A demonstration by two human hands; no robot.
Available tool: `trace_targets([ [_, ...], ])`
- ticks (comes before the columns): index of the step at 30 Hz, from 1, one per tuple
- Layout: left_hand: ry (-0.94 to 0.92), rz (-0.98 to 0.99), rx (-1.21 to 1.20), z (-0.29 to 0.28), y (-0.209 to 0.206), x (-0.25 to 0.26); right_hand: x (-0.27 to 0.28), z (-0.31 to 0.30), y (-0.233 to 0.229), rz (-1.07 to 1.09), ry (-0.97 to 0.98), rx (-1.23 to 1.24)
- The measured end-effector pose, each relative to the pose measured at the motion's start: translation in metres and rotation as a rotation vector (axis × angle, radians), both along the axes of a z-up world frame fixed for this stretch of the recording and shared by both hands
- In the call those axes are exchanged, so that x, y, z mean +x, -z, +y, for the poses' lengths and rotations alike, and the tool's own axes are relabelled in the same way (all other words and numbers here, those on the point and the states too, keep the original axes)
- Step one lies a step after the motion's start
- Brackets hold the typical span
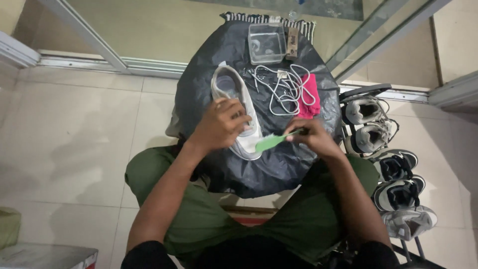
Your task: The person scrubs a white sneaker with a green brush, focusing on the upper and toe areas. The shoe is held in the left hand while the right hand applies the brush. The person rotates the shoe to access different sides during the cleaning process.
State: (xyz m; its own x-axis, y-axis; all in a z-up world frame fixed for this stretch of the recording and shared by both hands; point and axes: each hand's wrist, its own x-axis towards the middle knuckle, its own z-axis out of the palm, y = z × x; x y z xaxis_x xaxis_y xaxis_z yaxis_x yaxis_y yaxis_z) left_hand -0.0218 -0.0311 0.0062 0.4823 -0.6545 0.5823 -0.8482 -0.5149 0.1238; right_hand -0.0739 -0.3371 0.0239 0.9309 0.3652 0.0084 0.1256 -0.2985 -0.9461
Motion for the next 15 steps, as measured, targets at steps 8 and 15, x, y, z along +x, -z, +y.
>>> trace_targets([
  [8,0.180,0.132,0.150,0.000,0.016,-0.015,0.048,-0.011,-0.008,-0.014,-0.263,-0.142],
  [15,0.164,0.356,0.393,-0.008,-0.022,-0.034,0.043,0.006,0.000,-0.046,-0.308,-0.136],
])
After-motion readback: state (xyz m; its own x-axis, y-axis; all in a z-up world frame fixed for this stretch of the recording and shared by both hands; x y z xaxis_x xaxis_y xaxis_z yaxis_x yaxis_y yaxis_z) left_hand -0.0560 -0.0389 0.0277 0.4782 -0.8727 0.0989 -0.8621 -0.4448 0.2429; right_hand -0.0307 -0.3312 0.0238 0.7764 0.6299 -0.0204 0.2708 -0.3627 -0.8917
